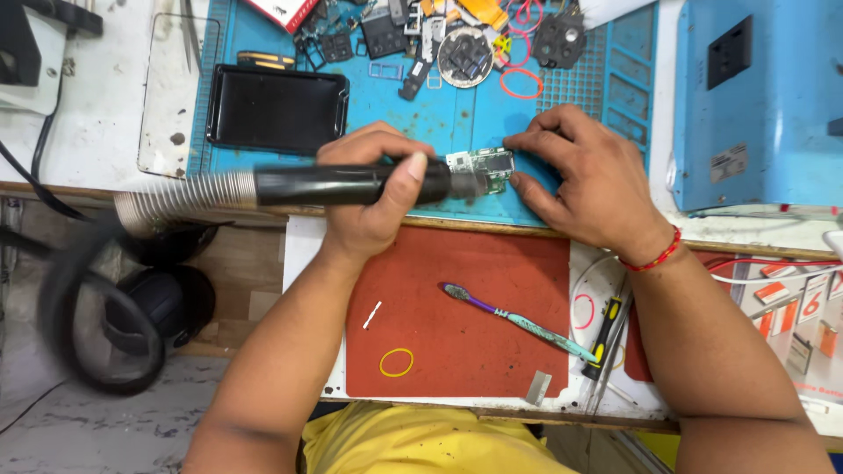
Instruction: The person uses a hot air gun to heat a small green circuit board held on a blue mat. They repeatedly direct the hot air at specific components while stabilizing the board with their other hand.
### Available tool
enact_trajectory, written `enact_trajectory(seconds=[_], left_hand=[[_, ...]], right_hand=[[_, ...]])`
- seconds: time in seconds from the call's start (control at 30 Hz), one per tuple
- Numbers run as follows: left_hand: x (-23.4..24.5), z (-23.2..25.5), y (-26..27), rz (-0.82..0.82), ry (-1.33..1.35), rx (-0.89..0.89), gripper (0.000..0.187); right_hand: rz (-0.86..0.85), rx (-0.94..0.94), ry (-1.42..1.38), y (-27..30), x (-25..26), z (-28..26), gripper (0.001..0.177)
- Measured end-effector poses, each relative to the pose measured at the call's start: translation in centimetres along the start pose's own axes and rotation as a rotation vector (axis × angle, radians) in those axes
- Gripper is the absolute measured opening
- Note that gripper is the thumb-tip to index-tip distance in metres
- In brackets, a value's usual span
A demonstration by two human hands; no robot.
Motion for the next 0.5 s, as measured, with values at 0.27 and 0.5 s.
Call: enact_trajectory(seconds=[0.27, 0.5], left_hand=[[0.0, -0.1, -0.2, 0.096, 0.044, 0.022, 0.020], [-0.1, 0.6, -0.2, 0.117, -0.096, -0.032, 0.018]], right_hand=[[-0.009, -0.042, 0.000, 0.0, 0.0, 0.2, 0.030], [-0.037, -0.111, -0.022, -0.4, 0.0, -0.5, 0.030]])
Point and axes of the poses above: each hand's wrist, its own y-axis away from the middle knuckle, its own x-axis out of the back of the hand, z = x × y, the point moved 5 cm from there along -y, towards the middle knuckle, and after that the axes turned 9 degrees about -y, right-handed, at the moved point
